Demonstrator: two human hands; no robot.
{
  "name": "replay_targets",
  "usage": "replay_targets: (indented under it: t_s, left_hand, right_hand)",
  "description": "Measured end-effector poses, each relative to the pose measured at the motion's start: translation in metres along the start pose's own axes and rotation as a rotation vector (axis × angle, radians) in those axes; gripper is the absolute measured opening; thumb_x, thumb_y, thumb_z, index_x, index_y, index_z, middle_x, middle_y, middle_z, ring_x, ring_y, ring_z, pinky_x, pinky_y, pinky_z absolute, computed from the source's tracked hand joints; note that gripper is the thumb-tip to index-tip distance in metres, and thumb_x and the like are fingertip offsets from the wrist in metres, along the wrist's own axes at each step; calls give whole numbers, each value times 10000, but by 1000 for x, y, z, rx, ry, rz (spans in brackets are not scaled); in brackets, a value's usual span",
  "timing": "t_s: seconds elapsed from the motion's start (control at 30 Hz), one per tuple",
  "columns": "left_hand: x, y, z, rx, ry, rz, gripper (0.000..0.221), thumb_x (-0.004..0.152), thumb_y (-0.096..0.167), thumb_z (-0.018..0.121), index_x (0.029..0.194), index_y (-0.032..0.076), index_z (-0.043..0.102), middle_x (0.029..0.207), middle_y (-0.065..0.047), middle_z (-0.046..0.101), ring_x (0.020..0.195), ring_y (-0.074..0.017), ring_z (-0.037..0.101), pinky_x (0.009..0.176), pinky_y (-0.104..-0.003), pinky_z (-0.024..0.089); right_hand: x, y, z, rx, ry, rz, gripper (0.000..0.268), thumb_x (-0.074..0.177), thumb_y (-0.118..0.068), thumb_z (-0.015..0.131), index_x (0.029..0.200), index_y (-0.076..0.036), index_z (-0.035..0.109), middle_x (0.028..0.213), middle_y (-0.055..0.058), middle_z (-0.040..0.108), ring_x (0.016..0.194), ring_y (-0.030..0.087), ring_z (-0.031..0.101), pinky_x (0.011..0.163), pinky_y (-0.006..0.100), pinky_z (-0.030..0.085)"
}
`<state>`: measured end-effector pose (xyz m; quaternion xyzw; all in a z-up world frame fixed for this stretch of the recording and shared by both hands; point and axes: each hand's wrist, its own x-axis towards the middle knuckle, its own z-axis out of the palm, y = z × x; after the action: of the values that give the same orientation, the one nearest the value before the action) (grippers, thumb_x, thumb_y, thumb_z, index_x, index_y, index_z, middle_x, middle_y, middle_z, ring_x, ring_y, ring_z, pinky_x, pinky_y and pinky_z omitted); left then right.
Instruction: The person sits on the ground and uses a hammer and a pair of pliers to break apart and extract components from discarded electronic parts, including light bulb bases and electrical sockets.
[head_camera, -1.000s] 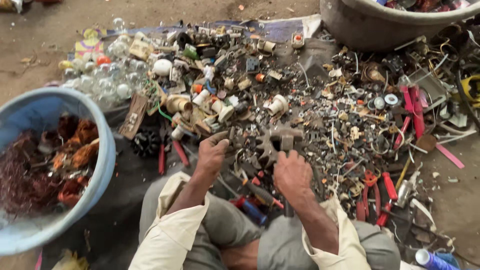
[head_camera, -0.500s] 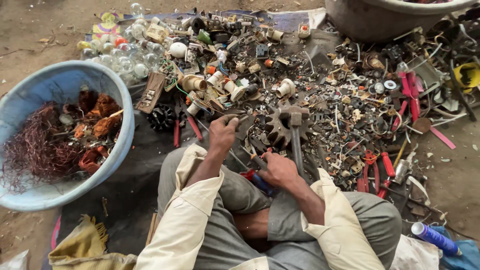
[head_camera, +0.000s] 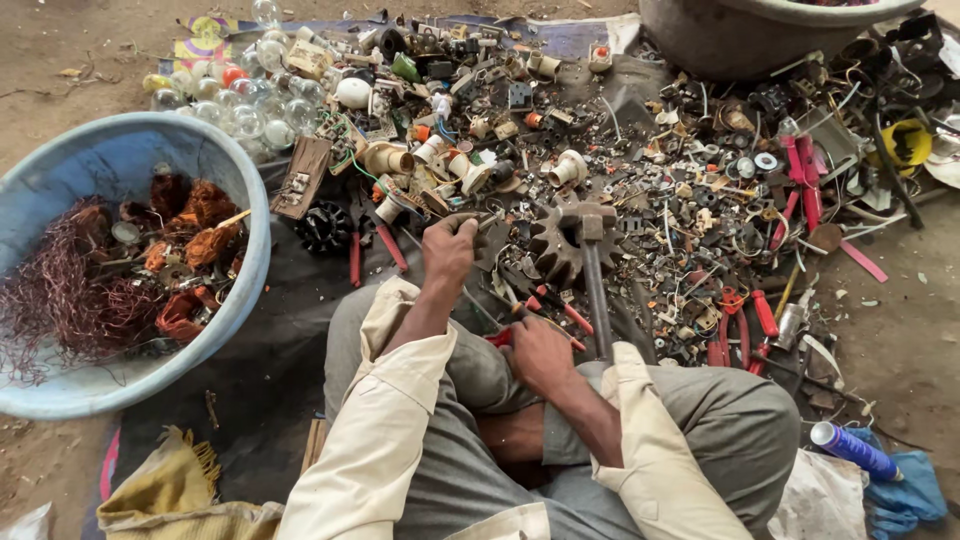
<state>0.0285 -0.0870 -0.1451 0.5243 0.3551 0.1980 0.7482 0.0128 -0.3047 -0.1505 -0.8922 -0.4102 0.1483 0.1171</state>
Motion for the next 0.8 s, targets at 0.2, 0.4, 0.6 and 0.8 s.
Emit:
replay_targets:
  t_s: [0.2, 0.4, 0.6, 0.8]
  left_hand:
    - [5, -7, -5, 4, 46, 50, 208, 939, 122, 675, 1068, -17, 760, 799, -73, 742, 607, -127, 678, 527, -262, 522]
    - [9, -20, -7, 32, 78, 109, 207, 938, 118, 703, 1063, -28, 779, 834, -74, 760, 647, -111, 673, 576, -253, 541]
    - [12, -19, -7, -92, 1, -52, 216, 936, 106, 667, 1091, -18, 753, 839, -86, 754, 638, -150, 708, 568, -277, 573]
    - [2, -2, 0, 59, 21, -35, 217, 943, 111, 659, 1096, -1, 765, 847, -70, 759, 654, -131, 709, 566, -274, 558]
  right_hand:
    - [2, 9, -15, 176, 62, 146, 306, 905, -368, 693, 1110, -145, 734, 1088, 110, 699, 975, 314, 689, 853, 446, 556]
    - [19, 47, 8, 77, 261, 173, 377, 933, -239, 601, 1278, -88, 627, 1100, 236, 682, 999, 431, 659, 862, 516, 522]
    - [33, 63, -3, 207, -53, 557, 453, 891, -352, 661, 1236, -59, 642, 1152, 248, 709, 1119, 421, 661, 985, 507, 503]
    - [42, 85, 23, 146, -159, 487, 381, 946, -420, 665, 1075, -76, 768, 1053, 248, 729, 1014, 415, 690, 922, 486, 536]
